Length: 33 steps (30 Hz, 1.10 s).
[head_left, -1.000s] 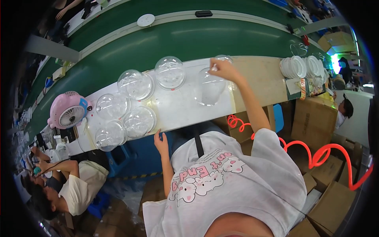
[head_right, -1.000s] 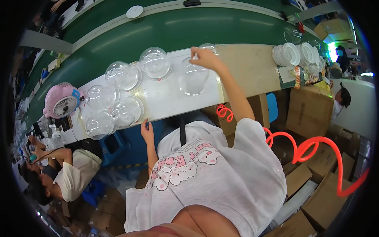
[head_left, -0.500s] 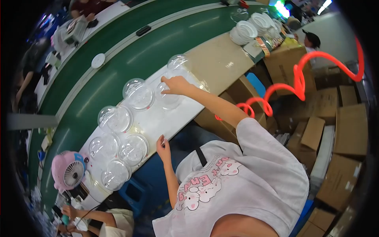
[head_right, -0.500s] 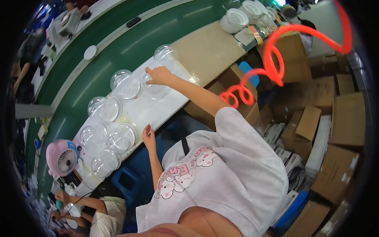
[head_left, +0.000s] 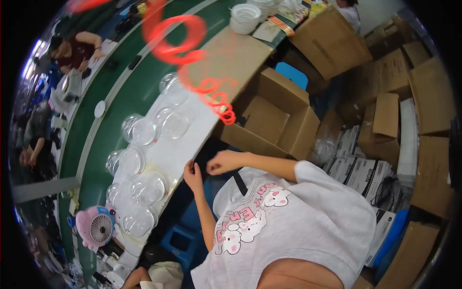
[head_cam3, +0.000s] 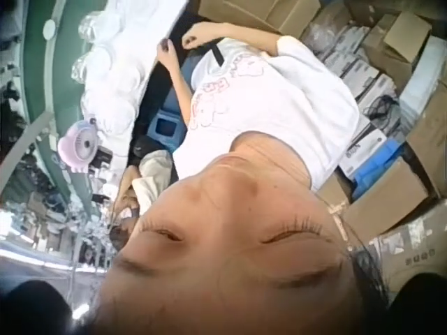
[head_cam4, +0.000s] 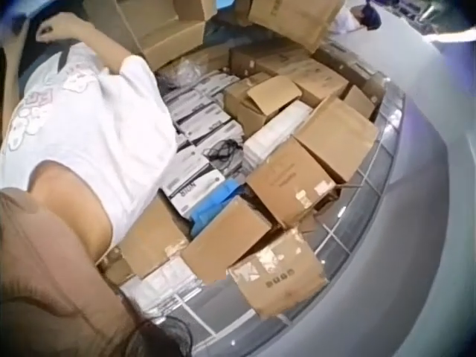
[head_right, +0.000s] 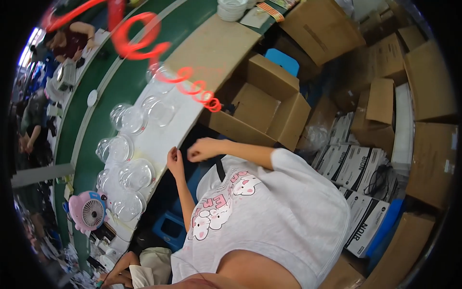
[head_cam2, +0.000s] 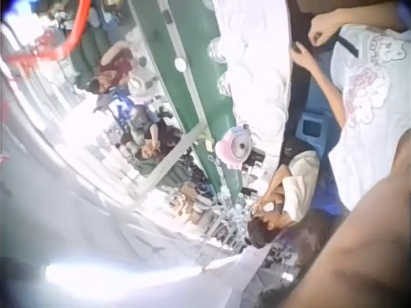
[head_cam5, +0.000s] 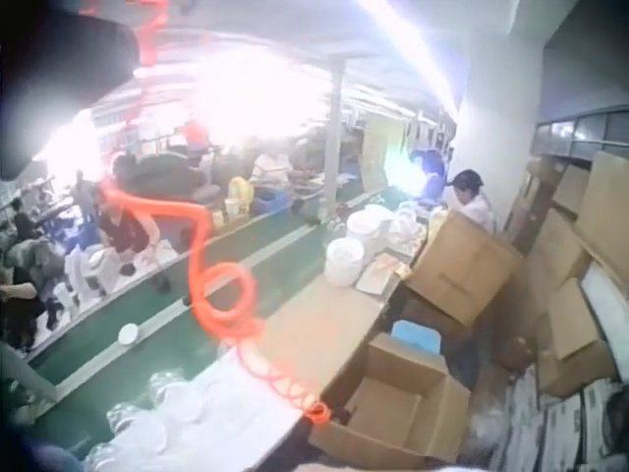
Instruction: Assemble light fixture components by attaching clear plastic domes to white bases and organizing them in boxes at an assembly line.
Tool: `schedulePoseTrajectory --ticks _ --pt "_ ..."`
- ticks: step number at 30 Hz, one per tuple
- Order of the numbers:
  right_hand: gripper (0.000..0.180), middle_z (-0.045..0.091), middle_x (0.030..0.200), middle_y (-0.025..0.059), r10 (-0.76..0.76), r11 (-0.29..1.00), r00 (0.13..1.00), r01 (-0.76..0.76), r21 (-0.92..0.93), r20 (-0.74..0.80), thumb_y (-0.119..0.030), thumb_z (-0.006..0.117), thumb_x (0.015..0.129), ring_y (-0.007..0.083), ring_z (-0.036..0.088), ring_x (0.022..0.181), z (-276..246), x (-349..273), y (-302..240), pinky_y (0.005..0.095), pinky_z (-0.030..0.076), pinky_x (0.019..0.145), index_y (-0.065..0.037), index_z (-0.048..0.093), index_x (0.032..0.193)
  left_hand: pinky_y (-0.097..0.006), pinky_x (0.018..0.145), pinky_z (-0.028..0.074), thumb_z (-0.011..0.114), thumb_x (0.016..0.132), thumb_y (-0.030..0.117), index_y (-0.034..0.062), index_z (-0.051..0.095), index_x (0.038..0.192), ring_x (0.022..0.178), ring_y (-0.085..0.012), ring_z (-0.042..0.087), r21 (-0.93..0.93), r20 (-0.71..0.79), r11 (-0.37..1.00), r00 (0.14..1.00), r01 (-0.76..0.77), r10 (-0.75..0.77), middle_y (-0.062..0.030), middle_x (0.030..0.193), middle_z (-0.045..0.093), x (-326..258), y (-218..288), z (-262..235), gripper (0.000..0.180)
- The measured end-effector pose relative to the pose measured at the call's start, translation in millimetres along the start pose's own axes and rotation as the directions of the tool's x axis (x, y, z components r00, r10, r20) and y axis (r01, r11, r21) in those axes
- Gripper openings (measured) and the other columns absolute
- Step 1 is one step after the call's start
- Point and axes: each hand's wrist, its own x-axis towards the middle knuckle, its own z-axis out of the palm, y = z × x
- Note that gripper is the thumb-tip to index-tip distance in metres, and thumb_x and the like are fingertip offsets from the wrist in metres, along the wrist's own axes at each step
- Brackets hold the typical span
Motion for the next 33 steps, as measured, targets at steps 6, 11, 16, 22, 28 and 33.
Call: schedulePoseTrajectory --ticks 6,11,16,22,28,33 --pt "0.047 0.052 0.102 0.0219 0.576 0.595 0.162 -0.755 0.276 -0.801 -0.029 0.059 0.072 0.0361 0.05 0.093 73.3 -213.9 207.4 0.0421 0.042 0.077 -0.001 0.05 0.108 -0.032 0.082 0.043 0.059 0.077 0.013 0.0036 0.055 0.103 0.097 -0.0279 0.053 0.222 0.426 0.864 0.842 -0.453 0.332 -0.0152 0.101 0.055 -58.6 79.1 137.1 0.028" --pt "0.081 0.041 0.122 0.0249 0.898 0.119 -0.281 -0.587 0.801 -0.339 -0.047 0.067 0.065 0.0398 0.04 0.112 111.9 -281.3 302.9 0.0395 0.04 0.086 0.005 0.037 0.12 -0.04 0.092 0.034 0.059 0.071 0.012 0.0014 0.043 0.114 0.118 -0.0322 0.035 0.364 0.717 0.584 0.619 -0.725 0.321 -0.017 0.12 0.043 -25.9 57.3 228.6 0.048" --pt "0.1 0.027 0.135 0.0142 0.974 0.204 -0.129 0.12 0.972 -0.188 -0.056 0.067 0.06 0.0335 0.028 0.122 166.6 -337.3 363.5 0.053 0.028 0.092 -0.007 0.02 0.133 -0.041 0.092 0.034 0.057 0.069 0.013 0.0017 0.043 0.116 0.122 -0.0317 0.03 0.364 0.826 0.317 0.461 -0.876 0.325 -0.0171 0.126 0.038 2.3 21.6 333.6 0.051" --pt "0.117 0.014 0.139 0.0164 0.988 -0.127 0.097 0.1 0.987 0.118 -0.058 0.07 0.056 0.0377 0.016 0.126 133.9 -284.9 353.0 0.0624 0.024 0.09 -0.014 -0.003 0.136 -0.038 0.084 0.036 0.052 0.073 0.019 0.003 0.042 0.119 0.102 -0.026 0.049 0.596 0.797 -0.002 0.592 -0.803 -0.121 -0.0131 0.111 0.052 75.4 -55.6 360.4 0.05" --pt "0.105 0.035 0.122 0.0267 0.998 -0.049 -0.039 -0.006 0.999 0.049 -0.035 0.07 0.066 0.0398 0.051 0.097 133.7 -239.9 348.6 0.0481 0.047 0.073 -0.012 -0.008 0.134 -0.042 0.076 0.037 0.045 0.081 0.019 0.0068 0.054 0.106 0.09 -0.0229 0.053 0.689 0.657 -0.205 0.718 -0.695 -0.229 -0.0093 0.101 0.056 95.0 -88.1 372.2 0.029" --pt "0.084 0.053 0.098 0.0288 0.991 -0.08 -0.107 0.013 0.997 0.081 -0.019 0.054 0.074 0.0317 0.061 0.069 129.2 -236.4 361.4 0.0352 0.054 0.047 -0.011 -0.004 0.135 -0.032 0.065 0.04 0.043 0.083 0.017 0.0074 0.061 0.096 0.09 -0.0215 0.053 0.714 0.624 -0.226 0.749 -0.662 -0.222 -0.0057 0.099 0.057 115.4 -80.0 365.4 0.023"
